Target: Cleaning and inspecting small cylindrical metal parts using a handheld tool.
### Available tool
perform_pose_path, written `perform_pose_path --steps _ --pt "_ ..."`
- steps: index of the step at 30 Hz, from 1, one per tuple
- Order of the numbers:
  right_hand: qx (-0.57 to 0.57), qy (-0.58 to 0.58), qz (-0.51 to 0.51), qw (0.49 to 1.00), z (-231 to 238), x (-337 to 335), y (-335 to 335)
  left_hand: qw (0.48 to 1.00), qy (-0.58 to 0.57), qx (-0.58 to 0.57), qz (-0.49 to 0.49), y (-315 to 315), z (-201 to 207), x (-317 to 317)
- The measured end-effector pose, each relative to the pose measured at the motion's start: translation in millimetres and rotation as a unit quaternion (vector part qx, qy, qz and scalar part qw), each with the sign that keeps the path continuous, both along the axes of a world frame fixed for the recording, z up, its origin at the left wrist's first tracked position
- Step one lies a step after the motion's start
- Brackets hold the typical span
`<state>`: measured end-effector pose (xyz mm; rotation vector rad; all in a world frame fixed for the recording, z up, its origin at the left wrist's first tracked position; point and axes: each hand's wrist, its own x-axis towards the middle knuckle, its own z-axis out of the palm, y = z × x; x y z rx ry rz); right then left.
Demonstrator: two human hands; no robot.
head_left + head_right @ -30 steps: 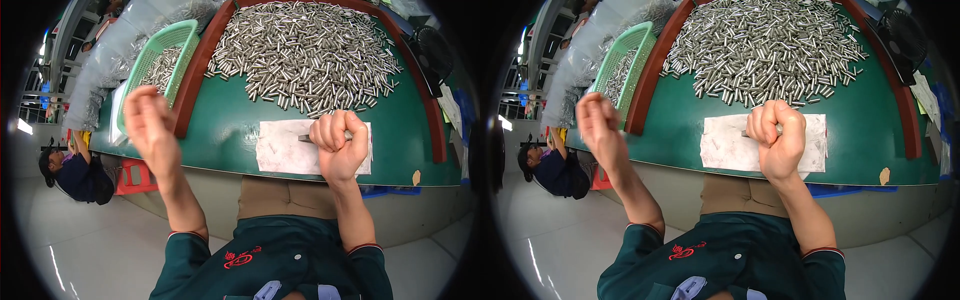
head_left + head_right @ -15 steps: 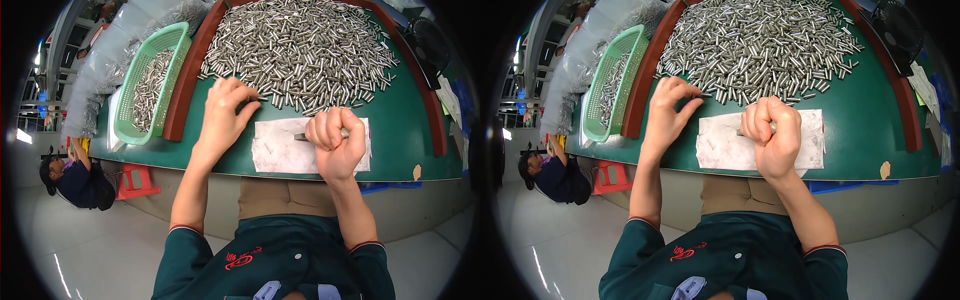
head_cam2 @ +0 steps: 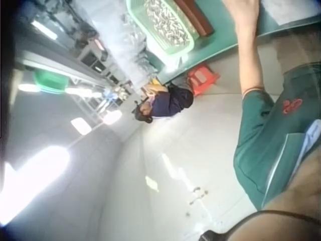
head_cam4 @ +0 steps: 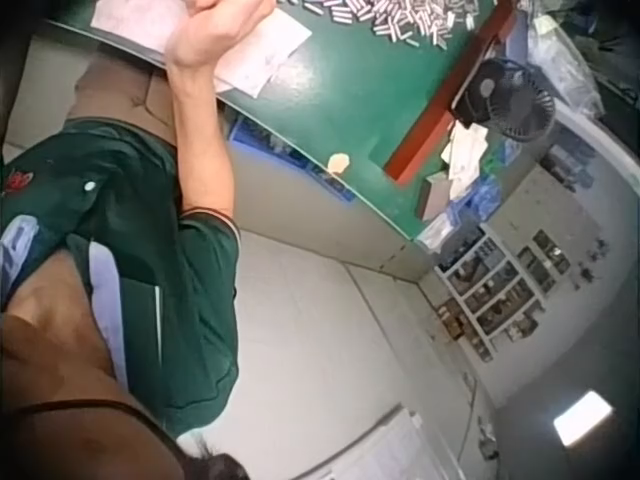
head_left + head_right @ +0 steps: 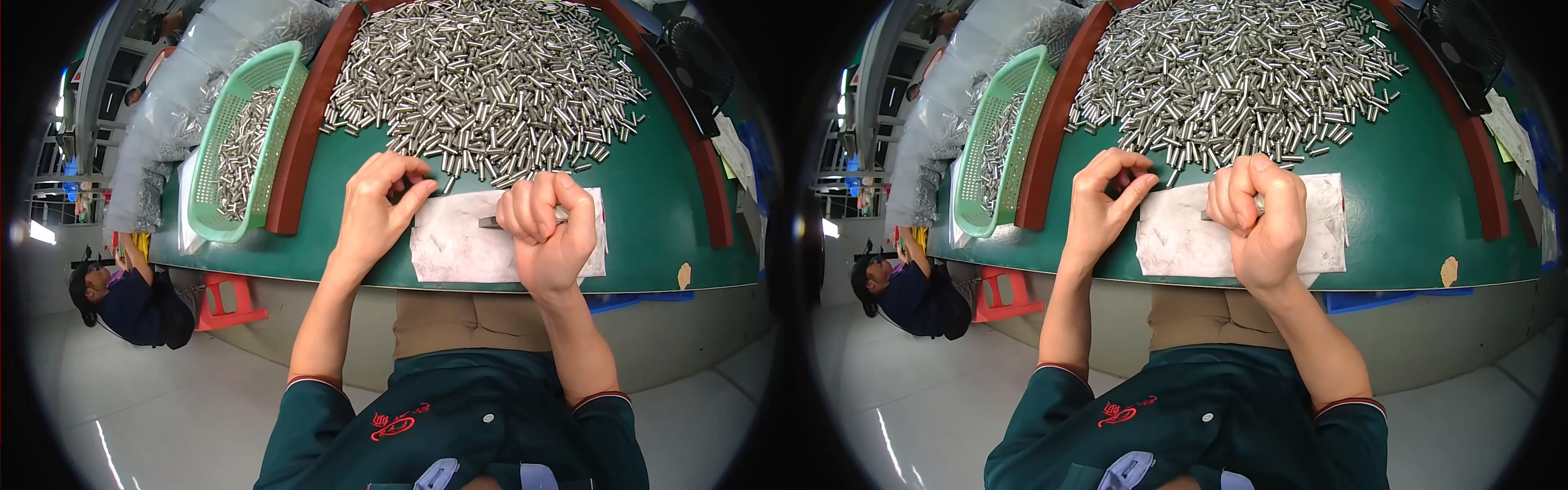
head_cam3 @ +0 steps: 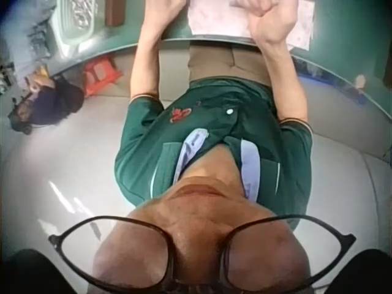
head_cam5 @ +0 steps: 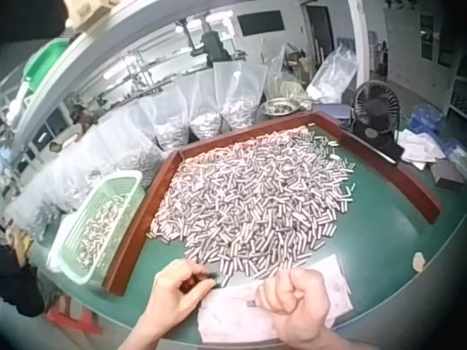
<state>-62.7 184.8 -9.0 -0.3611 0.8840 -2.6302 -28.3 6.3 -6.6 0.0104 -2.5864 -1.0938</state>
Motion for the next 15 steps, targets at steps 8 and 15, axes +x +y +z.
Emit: perform_pose_path --steps 8,15 --pt "-0.005 -0.004 -0.003 1.0 1 0 0 0.997 -0.027 -0.066 -0.029 14 4 -6" --pt "-0.006 0.0 -0.003 1.0 0 1 -1 0.982 -0.053 0.18 -0.027 5 -1 2"
